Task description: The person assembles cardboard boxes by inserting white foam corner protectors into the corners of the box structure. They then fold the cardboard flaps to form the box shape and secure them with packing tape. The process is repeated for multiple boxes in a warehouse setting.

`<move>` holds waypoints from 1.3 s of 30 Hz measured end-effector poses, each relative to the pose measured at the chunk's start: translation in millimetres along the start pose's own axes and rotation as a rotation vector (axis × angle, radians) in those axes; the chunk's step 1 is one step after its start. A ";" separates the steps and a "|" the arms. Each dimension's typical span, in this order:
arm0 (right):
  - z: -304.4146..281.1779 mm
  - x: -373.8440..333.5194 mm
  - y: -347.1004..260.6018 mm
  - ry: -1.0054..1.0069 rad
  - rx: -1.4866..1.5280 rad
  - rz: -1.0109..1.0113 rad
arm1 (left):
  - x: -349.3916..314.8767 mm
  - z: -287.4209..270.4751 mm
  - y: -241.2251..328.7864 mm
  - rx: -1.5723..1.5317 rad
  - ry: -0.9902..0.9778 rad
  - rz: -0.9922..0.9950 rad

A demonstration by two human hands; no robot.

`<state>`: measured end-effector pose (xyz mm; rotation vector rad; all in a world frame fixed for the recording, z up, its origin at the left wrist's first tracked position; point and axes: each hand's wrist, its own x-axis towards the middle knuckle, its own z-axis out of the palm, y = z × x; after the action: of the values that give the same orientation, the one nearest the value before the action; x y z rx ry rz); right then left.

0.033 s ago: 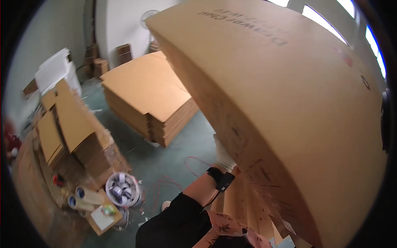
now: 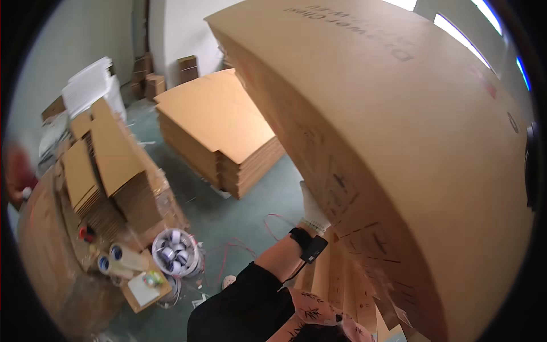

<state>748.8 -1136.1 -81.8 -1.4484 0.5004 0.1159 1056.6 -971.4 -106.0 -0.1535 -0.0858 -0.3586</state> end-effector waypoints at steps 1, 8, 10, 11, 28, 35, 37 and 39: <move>5.7 17.6 5.4 -0.106 -0.008 0.022 | -26.9 37.9 26.7 0.081 0.058 0.132; 82.4 34.1 5.6 -0.438 -0.162 0.026 | -159.3 94.5 145.0 0.237 -0.120 0.474; 113.3 28.9 10.1 -0.518 -0.197 0.025 | -209.5 118.0 173.9 0.194 -0.077 0.488; 131.0 25.3 16.7 -0.554 -0.204 0.027 | -232.6 117.6 193.1 0.211 -0.090 0.517; 426.0 -33.2 58.4 -1.137 -0.388 0.072 | -554.7 188.8 373.8 0.338 -0.284 1.182; 509.2 -84.2 79.8 -1.259 -0.415 0.059 | -658.3 192.8 387.2 0.269 -0.148 1.388; 528.4 -108.4 88.1 -1.279 -0.395 0.041 | -696.0 186.1 396.9 0.248 -0.132 1.425; 547.2 -132.1 95.2 -1.277 -0.375 0.020 | -734.8 179.4 401.4 0.288 -0.152 1.412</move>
<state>736.1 -565.5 -95.5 -1.4163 -0.5849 1.1084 503.7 -318.8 -64.6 0.0672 -0.1562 1.0733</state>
